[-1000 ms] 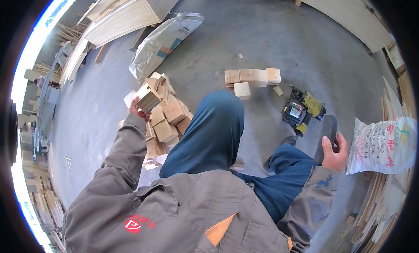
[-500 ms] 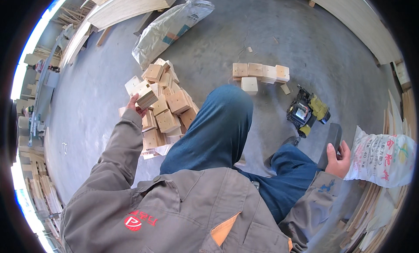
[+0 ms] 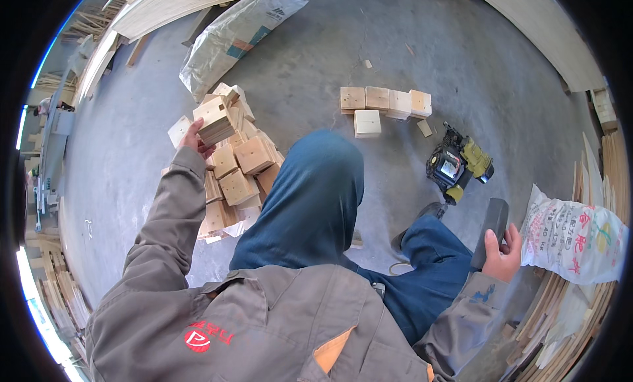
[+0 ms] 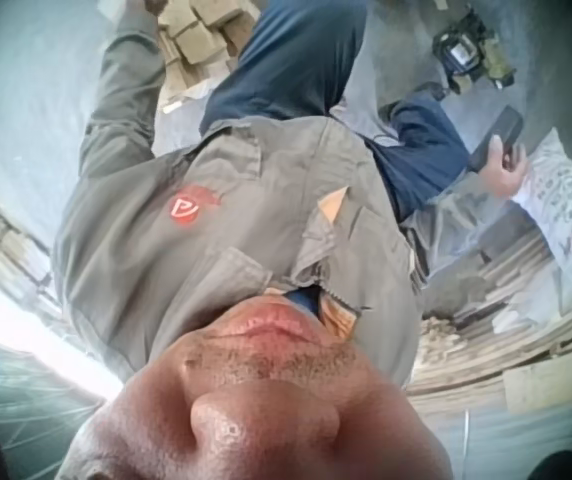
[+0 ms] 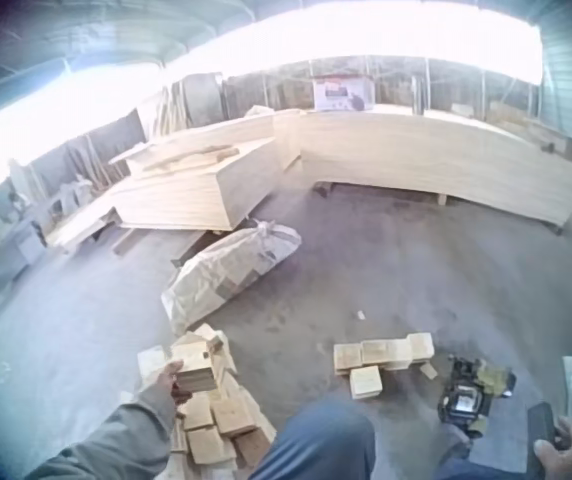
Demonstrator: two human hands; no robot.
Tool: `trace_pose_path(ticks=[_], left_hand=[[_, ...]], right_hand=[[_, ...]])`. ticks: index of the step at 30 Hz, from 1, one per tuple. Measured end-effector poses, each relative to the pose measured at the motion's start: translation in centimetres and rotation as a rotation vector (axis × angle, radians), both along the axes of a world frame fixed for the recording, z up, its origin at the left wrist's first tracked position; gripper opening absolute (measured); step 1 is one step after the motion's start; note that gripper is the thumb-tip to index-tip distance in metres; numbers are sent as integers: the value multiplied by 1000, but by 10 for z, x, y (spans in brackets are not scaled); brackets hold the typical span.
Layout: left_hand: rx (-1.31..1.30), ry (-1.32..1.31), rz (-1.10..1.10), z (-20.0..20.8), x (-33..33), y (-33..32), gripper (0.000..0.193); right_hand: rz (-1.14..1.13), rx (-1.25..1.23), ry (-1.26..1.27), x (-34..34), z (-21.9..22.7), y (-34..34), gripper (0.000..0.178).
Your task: The person sits on the floor and sands small wooden blocks using a sanding block. They pick up blocks from a pile, sand the edges and faces, and place them back down, repeating the process.
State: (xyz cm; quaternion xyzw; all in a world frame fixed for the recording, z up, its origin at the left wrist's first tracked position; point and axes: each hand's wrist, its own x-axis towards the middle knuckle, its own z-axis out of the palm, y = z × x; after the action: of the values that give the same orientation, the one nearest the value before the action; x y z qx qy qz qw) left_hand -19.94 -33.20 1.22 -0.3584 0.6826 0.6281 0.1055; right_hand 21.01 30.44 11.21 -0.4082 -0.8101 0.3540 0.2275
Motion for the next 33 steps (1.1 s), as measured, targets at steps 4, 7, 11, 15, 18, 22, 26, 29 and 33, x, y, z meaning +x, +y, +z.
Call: trace_pose_path(ticks=[4,7,11,15,18,22,26,29,33], left_hand=[[-19,-62,-97,-22,-45,46,57],[-23,-119,-190,-56,-79,83,56],[-181,-216,-153,-135,-120,97,62],[-325,-250,-134,-173,-142,126,70],[-341,-303,-140,-203,-154,121,72],[-250,-303,-101,-238,-158,107,76],[-159,-481,-138,-234,-172,106,70],[-315,-459,-137,-228,-165,115,66],[-414,-511,-155,-222,-173,107,52]], right_hand=[[-19,25,-112,-5,4,0,69],[-13,3,-172,-12,5,-4,67],[9,-24,-259,-38,14,-14,67],[-21,-65,-289,-48,15,-22,68],[-46,-141,-325,-63,17,-23,71],[-6,-201,-337,-79,12,-18,73],[18,-215,-350,-88,8,-17,74],[35,-207,-366,-93,8,-17,74],[55,-209,-326,-87,7,-16,75]])
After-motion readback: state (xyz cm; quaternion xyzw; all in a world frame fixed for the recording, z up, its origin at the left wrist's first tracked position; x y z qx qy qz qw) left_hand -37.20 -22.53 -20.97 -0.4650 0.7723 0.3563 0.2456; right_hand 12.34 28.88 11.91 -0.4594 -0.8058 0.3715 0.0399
